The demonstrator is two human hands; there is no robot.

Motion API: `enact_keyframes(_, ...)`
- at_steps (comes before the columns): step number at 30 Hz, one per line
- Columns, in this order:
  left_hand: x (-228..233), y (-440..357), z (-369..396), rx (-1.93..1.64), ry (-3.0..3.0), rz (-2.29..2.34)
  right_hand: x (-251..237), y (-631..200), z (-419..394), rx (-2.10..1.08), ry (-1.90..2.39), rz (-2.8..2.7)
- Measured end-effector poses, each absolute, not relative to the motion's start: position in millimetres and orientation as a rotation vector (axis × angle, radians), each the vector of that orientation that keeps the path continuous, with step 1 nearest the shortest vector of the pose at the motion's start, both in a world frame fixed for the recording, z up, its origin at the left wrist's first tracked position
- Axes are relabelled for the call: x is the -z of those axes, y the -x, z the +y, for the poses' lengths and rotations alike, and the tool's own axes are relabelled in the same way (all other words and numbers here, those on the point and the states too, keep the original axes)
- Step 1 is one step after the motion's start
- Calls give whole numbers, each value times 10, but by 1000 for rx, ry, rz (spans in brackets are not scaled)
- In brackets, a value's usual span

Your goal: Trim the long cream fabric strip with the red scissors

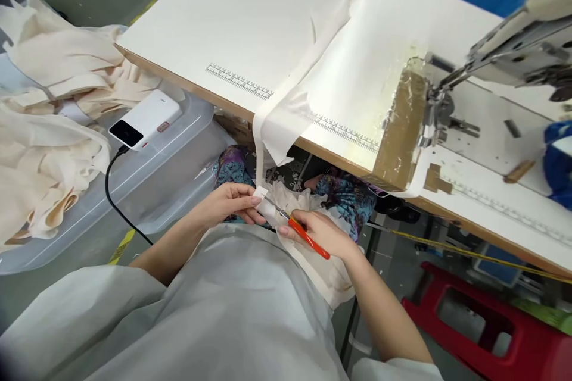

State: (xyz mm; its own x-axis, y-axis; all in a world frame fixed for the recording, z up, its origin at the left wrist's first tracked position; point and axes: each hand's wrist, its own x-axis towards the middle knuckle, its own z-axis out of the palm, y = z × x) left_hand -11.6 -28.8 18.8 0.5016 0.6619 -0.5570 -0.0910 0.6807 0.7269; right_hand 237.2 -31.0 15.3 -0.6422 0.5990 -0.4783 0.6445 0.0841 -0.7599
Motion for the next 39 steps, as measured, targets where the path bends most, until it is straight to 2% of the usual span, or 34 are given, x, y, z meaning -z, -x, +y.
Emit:
enact_keyframes(7, -176, 156, -240, -427, -714, 997, -194, -2366, -252, 1593, -1246, 2287)
enact_keyframes(20, -226, 125, -192, -377, -768, 1048, -165, -2356, -297, 1308, -1348, 2389)
enact_keyframes(33, -207, 130, -188, -369, -771, 1039, -146, -2349, -368, 1240, -1470, 2401)
enact_keyframes(39, -202, 124, -197, -369, -761, 1050, -192, -2292, -367, 1021, -1442, 2404)
